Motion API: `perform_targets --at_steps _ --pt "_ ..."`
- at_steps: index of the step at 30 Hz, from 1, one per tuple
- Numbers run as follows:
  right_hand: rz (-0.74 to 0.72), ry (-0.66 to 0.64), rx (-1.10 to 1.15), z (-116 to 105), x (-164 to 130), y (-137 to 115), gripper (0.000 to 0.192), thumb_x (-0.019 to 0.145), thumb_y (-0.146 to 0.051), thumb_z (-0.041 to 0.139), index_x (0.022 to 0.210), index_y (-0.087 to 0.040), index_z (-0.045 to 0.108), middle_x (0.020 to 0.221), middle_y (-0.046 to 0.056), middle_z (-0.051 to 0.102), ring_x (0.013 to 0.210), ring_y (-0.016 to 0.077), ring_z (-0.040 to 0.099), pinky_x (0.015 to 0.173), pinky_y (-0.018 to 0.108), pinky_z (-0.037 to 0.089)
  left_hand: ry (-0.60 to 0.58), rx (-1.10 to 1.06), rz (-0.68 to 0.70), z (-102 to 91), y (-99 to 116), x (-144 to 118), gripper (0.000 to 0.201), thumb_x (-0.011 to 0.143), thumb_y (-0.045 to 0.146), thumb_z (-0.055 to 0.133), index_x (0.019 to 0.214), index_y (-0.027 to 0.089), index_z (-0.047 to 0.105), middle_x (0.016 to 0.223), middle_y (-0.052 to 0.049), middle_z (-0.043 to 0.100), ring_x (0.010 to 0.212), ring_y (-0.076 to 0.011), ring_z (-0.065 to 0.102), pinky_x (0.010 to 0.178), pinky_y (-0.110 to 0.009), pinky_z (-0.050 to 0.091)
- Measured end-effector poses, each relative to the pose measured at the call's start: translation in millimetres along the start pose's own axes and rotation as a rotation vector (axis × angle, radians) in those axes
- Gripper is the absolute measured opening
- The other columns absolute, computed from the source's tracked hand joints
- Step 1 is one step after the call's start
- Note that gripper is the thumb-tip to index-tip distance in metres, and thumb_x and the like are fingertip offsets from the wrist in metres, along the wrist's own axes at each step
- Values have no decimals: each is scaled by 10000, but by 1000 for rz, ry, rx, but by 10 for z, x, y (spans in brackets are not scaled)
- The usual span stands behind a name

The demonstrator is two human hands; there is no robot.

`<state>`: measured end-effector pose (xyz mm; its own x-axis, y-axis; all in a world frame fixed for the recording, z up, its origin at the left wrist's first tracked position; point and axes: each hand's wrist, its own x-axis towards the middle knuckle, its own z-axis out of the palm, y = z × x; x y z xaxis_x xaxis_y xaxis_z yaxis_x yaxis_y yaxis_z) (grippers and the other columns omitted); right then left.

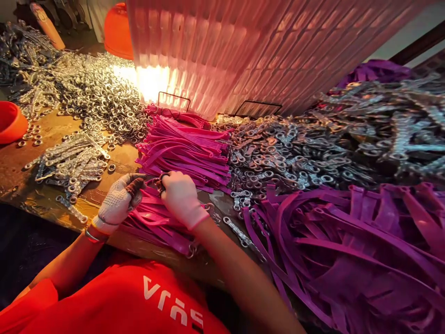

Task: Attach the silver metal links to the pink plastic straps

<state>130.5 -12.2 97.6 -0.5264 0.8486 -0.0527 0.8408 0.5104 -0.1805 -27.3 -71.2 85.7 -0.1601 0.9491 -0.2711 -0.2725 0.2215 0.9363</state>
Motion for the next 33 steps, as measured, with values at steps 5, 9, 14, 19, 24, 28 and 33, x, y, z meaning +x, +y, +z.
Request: perform_targets --at_steps 5,9,14,19,24,28,33 --pt "-95 -100 -163 140 480 -64 256 910 -174 480 1025 -101 696 1065 194 684 995 292 600 761 365 361 -25 -7 -94 -150 -55 13 322 822 434 706 942 138 658 585 21 588 334 -30 342 309 -167 218" --pt "-90 -96 -134 66 401 -25 243 889 -147 477 996 -93 689 1026 187 691 969 289 604 767 371 358 -51 -46 -140 -158 -107 17 389 846 435 679 1098 142 642 775 -38 696 369 -38 410 302 -163 243" --pt "-111 -71 -62 8 237 31 249 860 -154 521 1037 -109 690 1135 166 677 1045 273 582 823 345 370 -40 -139 -175 -110 -96 71 469 821 407 710 1180 125 604 974 -90 724 373 -32 448 296 -177 268" --pt "-89 -128 -75 192 465 -39 273 867 -171 516 1066 -120 695 1192 160 666 1065 287 581 801 354 380 -13 -161 -169 -114 -176 58 438 802 399 735 1145 144 638 718 -12 662 372 -46 459 320 -163 289" --pt "-72 -80 -55 88 387 -80 249 865 -124 485 1008 -91 687 1062 177 691 996 278 603 816 357 385 19 -295 -208 -159 -183 37 325 778 312 734 1028 135 626 931 -76 698 488 -62 562 368 -153 360" --pt "-196 -49 136 62 -81 -47 182 837 -106 536 928 -115 693 1013 139 703 971 253 609 852 332 417 -28 -440 -224 -151 -116 49 160 829 250 675 930 139 620 892 -49 686 432 -16 471 335 -115 282" --pt "-171 25 343 324 -591 -28 199 828 -88 541 965 -120 681 1036 144 700 959 244 618 871 345 463 -159 -558 -397 -45 -28 -35 206 828 193 692 1025 145 652 662 31 588 351 8 301 303 -97 191"
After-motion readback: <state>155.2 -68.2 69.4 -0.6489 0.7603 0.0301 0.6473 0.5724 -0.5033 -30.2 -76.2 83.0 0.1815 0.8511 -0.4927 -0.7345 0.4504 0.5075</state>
